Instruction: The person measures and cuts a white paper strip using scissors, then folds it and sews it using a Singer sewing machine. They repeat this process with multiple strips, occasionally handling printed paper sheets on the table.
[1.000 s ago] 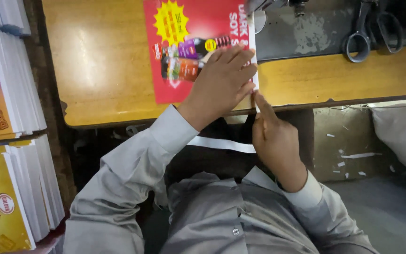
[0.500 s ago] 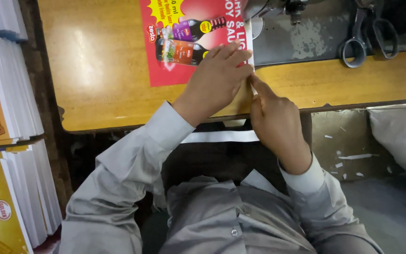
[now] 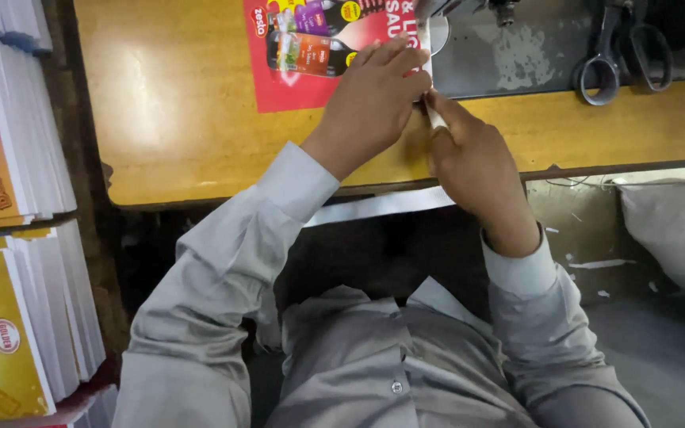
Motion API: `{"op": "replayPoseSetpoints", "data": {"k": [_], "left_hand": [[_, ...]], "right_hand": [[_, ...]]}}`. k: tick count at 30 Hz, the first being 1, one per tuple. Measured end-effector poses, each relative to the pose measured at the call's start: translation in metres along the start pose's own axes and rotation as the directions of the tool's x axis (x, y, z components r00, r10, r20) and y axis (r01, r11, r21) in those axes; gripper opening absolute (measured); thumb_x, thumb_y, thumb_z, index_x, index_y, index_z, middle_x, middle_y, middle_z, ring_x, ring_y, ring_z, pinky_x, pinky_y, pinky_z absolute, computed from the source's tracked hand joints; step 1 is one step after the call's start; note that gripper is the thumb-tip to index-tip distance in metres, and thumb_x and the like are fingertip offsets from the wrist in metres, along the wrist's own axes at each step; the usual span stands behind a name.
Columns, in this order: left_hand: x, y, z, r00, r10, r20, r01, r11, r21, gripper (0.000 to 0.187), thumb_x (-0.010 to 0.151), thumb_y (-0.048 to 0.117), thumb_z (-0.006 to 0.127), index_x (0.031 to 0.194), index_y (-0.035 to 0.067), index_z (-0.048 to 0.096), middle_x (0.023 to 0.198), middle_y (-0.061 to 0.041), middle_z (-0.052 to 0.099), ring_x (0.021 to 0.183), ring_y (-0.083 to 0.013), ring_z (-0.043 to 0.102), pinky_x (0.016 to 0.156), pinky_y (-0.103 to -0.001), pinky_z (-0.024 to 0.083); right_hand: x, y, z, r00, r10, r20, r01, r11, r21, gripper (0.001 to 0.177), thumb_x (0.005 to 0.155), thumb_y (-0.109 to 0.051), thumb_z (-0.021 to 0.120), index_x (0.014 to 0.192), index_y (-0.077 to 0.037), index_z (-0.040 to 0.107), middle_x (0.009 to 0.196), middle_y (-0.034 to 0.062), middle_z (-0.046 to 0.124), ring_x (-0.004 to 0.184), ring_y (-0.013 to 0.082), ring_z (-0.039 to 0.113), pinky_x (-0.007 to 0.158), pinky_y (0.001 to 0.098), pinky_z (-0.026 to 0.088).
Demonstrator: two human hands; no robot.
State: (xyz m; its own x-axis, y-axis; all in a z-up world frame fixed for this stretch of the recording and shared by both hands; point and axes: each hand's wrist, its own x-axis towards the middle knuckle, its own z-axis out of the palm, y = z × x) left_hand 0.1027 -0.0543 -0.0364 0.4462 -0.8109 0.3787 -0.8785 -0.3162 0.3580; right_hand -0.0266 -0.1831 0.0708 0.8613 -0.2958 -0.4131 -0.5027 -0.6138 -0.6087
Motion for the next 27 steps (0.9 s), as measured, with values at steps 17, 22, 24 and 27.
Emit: {"op": "replayPoseSetpoints", "data": {"k": [17, 22, 24, 27], "left_hand": [[-0.084, 0.150, -0.028, 0.660, -0.578, 0.480, 0.647, 0.113, -0.754, 0.049, 0.102, 0.030, 0.065, 0.144, 0.007, 0.057, 0.123, -0.015, 0.071, 0.097, -0.0304, 0.077, 0.076, -0.039, 0.065], [-0.099, 0.155, 0.011, 0.622, -0.500, 0.602, 0.685, -0.024, -0.728, 0.037, 0.100, 0.035, 0.070, 0.126, 0.008, 0.071, 0.092, -0.011, 0.076, 0.061, -0.0239, 0.076, 0.044, -0.033, 0.058], [-0.103, 0.155, 0.024, 0.666, -0.489, 0.564, 0.449, -0.341, -0.826, 0.051, 0.106, 0.027, 0.070, 0.145, -0.004, 0.060, 0.120, -0.025, 0.074, 0.114, -0.0358, 0.074, 0.103, -0.052, 0.060], [-0.099, 0.154, 0.001, 0.688, -0.396, 0.609, 0.248, -0.660, -0.709, 0.043, 0.112, 0.037, 0.062, 0.139, 0.003, 0.064, 0.104, -0.010, 0.079, 0.096, -0.0232, 0.081, 0.088, -0.042, 0.069]], "right_hand": [[-0.093, 0.156, 0.084, 0.924, -0.112, 0.365, -0.353, 0.110, 0.929, 0.028, 0.096, -0.004, 0.059, 0.121, 0.000, 0.068, 0.094, 0.0166, 0.077, 0.063, 0.0133, 0.059, 0.045, 0.0232, 0.046], [-0.108, 0.154, 0.105, 0.930, -0.120, 0.347, -0.309, 0.255, 0.916, 0.020, 0.090, -0.002, 0.071, 0.109, 0.001, 0.075, 0.101, 0.0166, 0.079, 0.089, 0.0225, 0.071, 0.079, 0.0339, 0.053], [-0.125, 0.115, 0.089, 0.687, -0.595, 0.417, -0.391, 0.182, 0.902, 0.027, 0.104, -0.027, 0.067, 0.093, -0.002, 0.069, 0.094, 0.0113, 0.071, 0.093, 0.0200, 0.065, 0.076, 0.0313, 0.046], [-0.120, 0.150, 0.110, 0.335, -0.885, 0.324, -0.454, 0.150, 0.878, 0.040, 0.104, -0.028, 0.069, 0.096, 0.011, 0.071, 0.089, 0.0325, 0.073, 0.087, 0.0445, 0.070, 0.079, 0.0507, 0.053]]}}
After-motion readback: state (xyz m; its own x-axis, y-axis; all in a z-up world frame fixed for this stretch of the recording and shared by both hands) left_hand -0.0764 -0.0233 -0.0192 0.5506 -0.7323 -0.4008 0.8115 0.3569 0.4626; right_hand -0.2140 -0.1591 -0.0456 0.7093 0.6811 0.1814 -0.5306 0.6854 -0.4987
